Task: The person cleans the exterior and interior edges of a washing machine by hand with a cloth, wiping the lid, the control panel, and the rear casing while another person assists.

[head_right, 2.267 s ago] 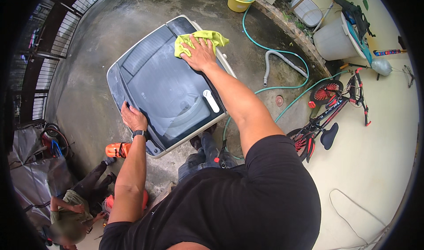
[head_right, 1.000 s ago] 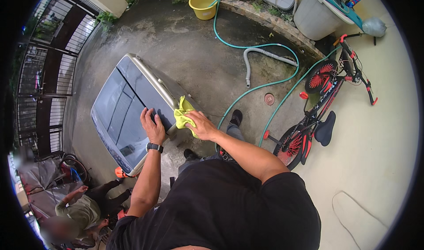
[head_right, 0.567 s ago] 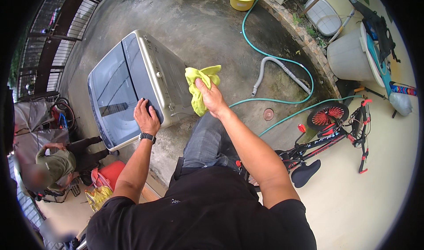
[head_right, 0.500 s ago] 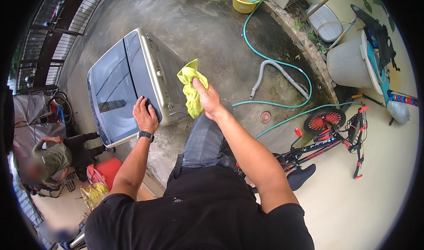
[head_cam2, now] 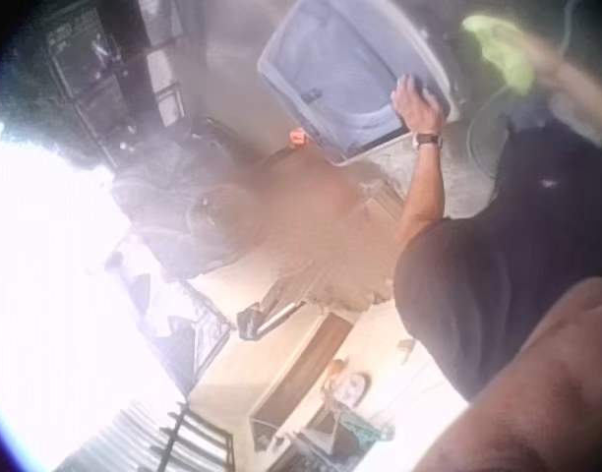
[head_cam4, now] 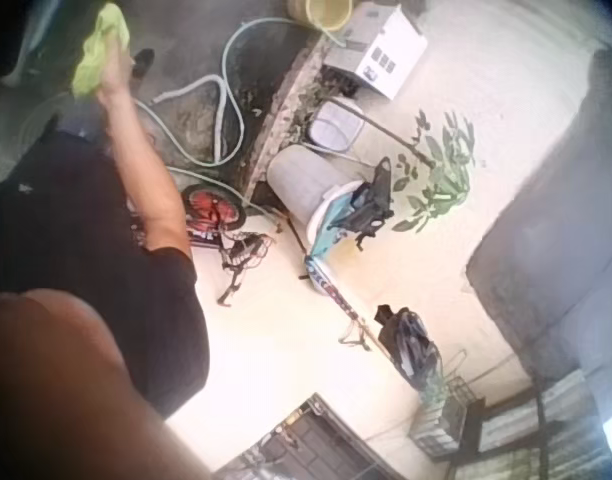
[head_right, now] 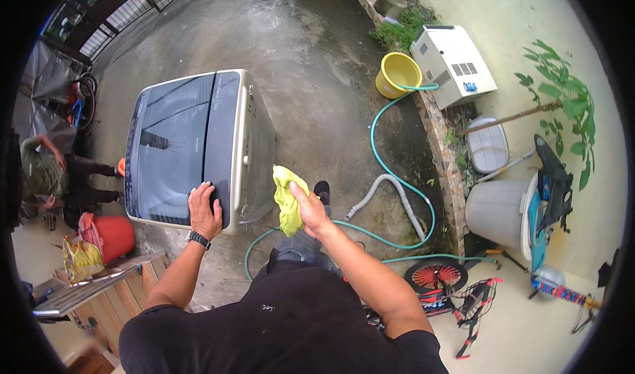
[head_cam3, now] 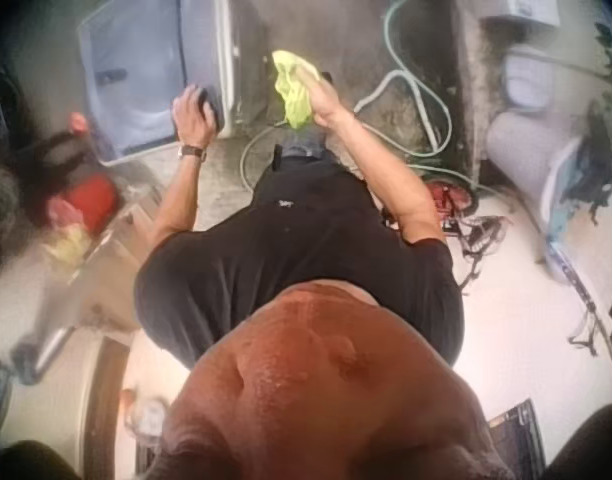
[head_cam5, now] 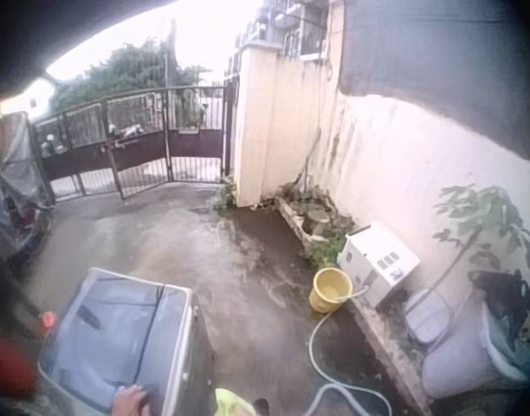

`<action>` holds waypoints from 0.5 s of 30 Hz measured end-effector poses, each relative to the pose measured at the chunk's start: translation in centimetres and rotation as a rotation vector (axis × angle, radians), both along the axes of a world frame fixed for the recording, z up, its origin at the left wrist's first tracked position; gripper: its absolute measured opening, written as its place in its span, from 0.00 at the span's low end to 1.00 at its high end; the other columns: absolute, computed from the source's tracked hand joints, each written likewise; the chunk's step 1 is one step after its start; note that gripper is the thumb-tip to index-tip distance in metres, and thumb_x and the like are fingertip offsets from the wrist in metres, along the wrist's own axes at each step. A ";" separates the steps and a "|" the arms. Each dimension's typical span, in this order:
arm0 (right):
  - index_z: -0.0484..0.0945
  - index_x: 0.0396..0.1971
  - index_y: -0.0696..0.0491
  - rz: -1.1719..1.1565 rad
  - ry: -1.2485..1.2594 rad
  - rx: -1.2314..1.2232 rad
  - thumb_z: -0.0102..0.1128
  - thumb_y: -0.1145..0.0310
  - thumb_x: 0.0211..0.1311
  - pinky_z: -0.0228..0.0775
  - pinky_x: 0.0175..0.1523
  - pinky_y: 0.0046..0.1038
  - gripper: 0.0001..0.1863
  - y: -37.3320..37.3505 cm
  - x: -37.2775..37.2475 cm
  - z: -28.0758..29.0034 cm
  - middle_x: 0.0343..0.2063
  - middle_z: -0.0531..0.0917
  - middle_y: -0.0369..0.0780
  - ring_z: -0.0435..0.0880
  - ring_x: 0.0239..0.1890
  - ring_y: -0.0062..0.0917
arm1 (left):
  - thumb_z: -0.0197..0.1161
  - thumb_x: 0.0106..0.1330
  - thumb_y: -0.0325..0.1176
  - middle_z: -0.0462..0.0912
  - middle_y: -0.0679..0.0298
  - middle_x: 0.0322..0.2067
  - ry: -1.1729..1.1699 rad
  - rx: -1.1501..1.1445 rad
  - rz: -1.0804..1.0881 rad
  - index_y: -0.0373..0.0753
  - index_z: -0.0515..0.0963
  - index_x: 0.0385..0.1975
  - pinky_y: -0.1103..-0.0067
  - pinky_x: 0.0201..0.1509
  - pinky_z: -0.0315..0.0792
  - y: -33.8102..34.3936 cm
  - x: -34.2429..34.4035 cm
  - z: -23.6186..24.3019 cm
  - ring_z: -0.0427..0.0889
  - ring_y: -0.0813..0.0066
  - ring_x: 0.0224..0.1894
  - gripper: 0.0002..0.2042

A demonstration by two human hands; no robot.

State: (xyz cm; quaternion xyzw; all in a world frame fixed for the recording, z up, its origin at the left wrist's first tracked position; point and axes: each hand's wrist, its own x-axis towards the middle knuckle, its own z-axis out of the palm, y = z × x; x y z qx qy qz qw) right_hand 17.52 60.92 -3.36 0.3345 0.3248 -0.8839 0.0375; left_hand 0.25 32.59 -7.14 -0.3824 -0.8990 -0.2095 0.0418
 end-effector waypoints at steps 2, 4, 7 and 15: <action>0.73 0.68 0.53 0.081 0.020 0.149 0.54 0.52 0.80 0.74 0.59 0.28 0.26 1.3 -3.7 -0.4 0.54 0.84 0.35 0.82 0.53 0.21 | 0.62 0.65 0.28 0.74 0.55 0.64 0.002 0.004 0.021 0.39 0.74 0.59 0.53 0.77 0.59 -0.3 -0.1 -0.1 0.71 0.54 0.70 0.21; 0.71 0.69 0.52 0.230 0.102 0.225 0.52 0.53 0.82 0.70 0.61 0.25 0.25 3.8 -7.3 -1.9 0.55 0.81 0.33 0.78 0.54 0.18 | 0.63 0.63 0.27 0.75 0.54 0.63 -0.011 0.021 0.046 0.39 0.76 0.57 0.53 0.76 0.62 -0.2 -0.4 0.2 0.72 0.53 0.69 0.20; 0.71 0.67 0.51 0.390 0.163 0.323 0.52 0.53 0.82 0.69 0.57 0.24 0.24 6.1 -13.0 -3.2 0.48 0.80 0.32 0.76 0.48 0.17 | 0.62 0.62 0.27 0.74 0.54 0.63 -0.043 -0.001 0.099 0.39 0.76 0.57 0.54 0.76 0.62 0.2 -0.7 0.8 0.72 0.51 0.68 0.21; 0.69 0.70 0.53 0.244 0.171 0.165 0.55 0.50 0.79 0.76 0.60 0.31 0.29 11.3 -25.4 -6.6 0.56 0.81 0.38 0.82 0.54 0.25 | 0.61 0.60 0.26 0.71 0.52 0.66 -0.081 0.005 0.208 0.39 0.76 0.58 0.54 0.75 0.64 0.2 -0.1 0.1 0.70 0.48 0.69 0.23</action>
